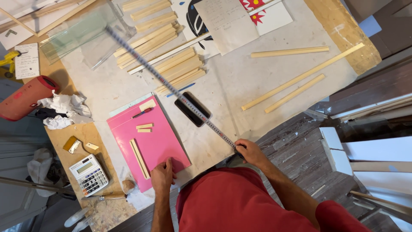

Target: The person uses a tape measure and a pencil to measure and mark several wooden strips on a workbench in a workshop.

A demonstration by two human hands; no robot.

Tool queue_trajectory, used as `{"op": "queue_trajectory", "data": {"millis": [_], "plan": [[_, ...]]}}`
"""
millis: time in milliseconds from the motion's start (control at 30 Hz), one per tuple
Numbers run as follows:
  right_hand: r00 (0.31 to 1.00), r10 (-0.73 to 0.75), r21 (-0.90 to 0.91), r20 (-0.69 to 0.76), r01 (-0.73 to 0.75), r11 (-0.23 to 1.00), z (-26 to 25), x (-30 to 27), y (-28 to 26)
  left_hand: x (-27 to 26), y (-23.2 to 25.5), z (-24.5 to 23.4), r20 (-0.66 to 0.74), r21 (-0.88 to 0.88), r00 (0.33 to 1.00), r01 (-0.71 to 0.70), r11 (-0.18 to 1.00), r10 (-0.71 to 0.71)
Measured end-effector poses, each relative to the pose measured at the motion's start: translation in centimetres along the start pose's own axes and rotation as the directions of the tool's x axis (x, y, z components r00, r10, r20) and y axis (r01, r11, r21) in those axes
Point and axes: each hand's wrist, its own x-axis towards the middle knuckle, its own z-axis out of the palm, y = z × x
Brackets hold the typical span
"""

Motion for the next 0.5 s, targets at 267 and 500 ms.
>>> {"op": "queue_trajectory", "data": {"millis": [267,500], "plan": [[0.942,-0.270,-0.221,0.200,0.312,0.924,-0.8,0.2,-2.5,-1.0,0.7,-0.7,0.081,-0.382,0.997,0.050,0.923,-0.020],[0.915,-0.133,-0.336,0.382,0.271,0.902,-2.3,-0.5,-8.6,-0.2,-2.2,4.1,0.316,-0.750,0.889,0.020,0.661,0.331]]}}
